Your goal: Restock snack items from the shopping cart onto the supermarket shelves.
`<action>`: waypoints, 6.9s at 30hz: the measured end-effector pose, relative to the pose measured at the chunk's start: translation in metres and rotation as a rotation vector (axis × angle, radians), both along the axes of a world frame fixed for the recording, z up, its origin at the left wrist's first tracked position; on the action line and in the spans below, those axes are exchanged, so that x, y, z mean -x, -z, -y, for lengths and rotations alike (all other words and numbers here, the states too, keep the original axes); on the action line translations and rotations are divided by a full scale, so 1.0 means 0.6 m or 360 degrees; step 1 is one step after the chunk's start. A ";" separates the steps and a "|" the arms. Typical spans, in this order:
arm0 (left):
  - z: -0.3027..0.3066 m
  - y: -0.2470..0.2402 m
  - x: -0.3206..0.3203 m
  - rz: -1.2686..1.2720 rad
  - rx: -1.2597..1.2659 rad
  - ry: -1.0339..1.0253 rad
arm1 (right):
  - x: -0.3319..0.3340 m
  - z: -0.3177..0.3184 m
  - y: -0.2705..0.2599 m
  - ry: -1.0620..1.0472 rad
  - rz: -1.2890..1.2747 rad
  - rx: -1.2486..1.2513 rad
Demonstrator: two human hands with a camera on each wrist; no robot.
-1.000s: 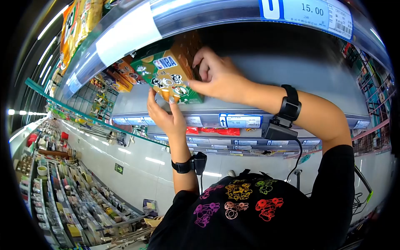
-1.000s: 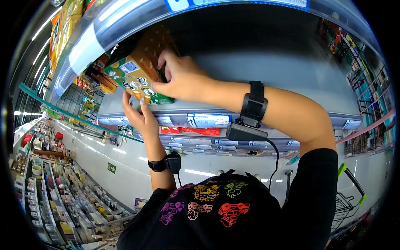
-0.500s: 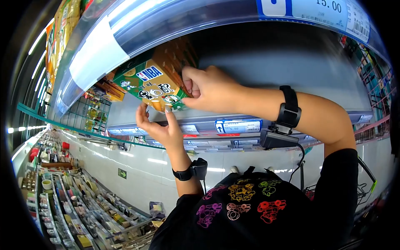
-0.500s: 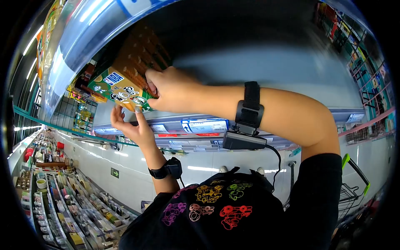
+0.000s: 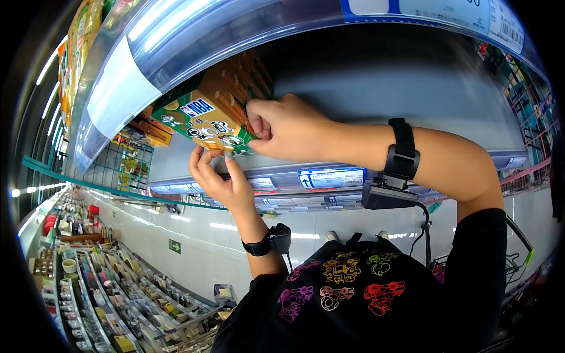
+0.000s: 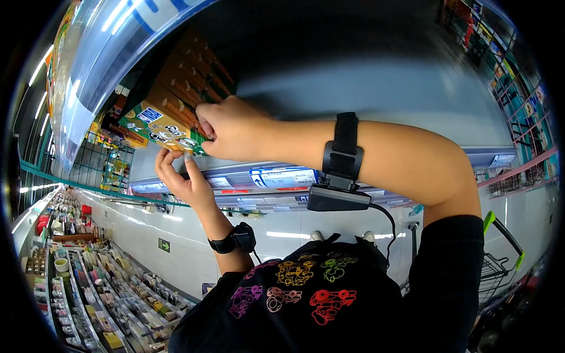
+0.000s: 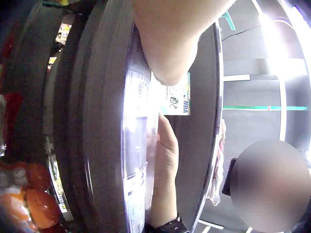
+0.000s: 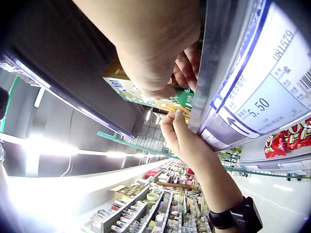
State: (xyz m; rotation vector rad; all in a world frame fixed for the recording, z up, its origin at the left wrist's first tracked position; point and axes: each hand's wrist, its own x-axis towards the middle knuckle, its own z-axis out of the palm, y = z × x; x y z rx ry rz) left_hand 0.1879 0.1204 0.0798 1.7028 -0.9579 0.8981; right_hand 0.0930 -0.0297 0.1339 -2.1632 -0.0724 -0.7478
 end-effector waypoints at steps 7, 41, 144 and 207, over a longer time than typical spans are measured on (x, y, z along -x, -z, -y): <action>-0.001 0.003 -0.001 -0.0025 -0.0044 -0.0046 | 0.001 0.003 0.000 -0.0003 -0.0015 -0.0018; 0.000 -0.003 -0.004 0.0133 -0.0183 -0.0161 | -0.005 0.012 0.005 0.0106 -0.0063 -0.0001; 0.156 0.550 1.234 -0.2358 -0.4179 0.1444 | 1.220 -0.456 0.748 0.3351 0.1311 -0.2397; 0.051 0.627 1.293 -0.0009 -0.3154 0.3224 | 1.310 -0.406 0.727 0.3663 -0.0263 -0.1800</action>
